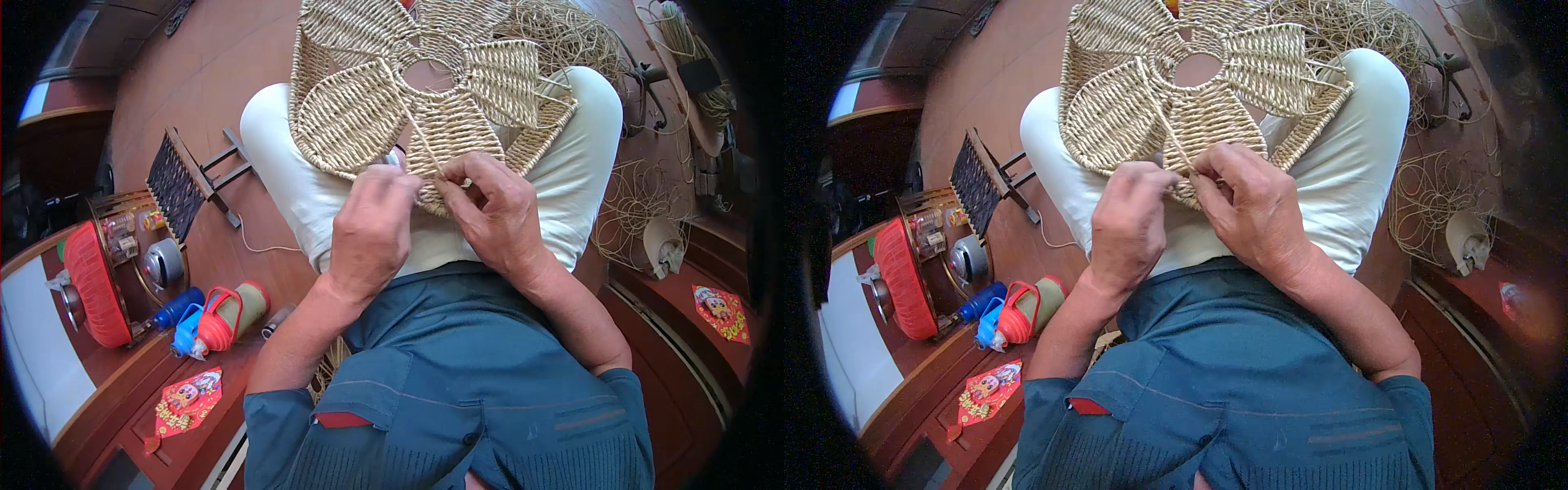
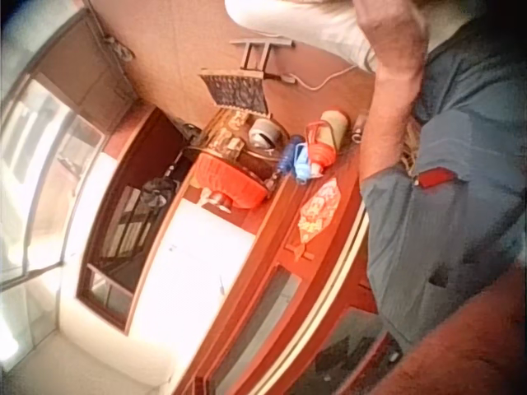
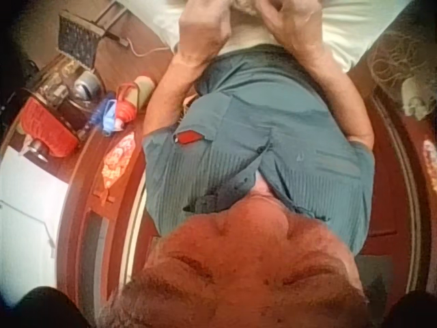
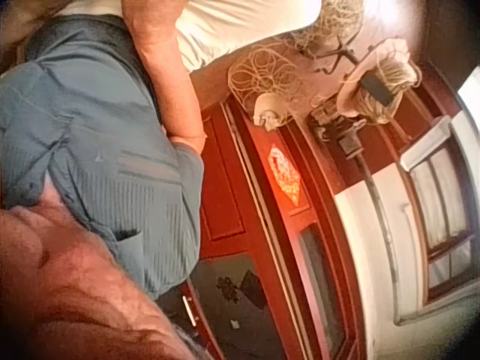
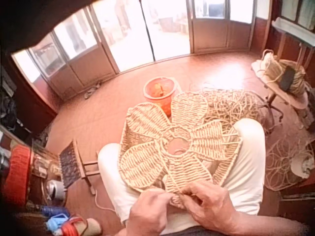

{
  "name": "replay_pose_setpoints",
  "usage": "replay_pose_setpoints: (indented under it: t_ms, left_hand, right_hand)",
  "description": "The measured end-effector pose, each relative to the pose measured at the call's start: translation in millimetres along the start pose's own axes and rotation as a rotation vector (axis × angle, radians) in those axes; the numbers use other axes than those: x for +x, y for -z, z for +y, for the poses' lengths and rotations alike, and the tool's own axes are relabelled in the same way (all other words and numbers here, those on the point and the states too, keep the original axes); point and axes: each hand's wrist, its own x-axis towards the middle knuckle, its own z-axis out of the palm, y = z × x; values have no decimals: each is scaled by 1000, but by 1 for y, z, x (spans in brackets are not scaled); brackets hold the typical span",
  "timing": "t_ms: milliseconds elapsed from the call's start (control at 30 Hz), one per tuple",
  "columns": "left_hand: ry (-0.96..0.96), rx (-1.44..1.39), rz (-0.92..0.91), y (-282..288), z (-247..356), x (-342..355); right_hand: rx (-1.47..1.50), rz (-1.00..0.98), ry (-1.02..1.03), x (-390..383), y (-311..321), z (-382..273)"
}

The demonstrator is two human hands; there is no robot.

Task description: Weaving a flower-shaped decorative object out of straw or dried grass.

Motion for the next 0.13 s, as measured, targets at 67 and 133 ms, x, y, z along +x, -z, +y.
replay_pose_setpoints:
  t_ms: [67,133]
  left_hand:
    - [210,-281,136,5,1,-2]
    - [395,-425,139,6,4,0]
  right_hand:
    - [-43,-8,37,-3,-1,2]
    - [-78,-48,46,-2,0,3]
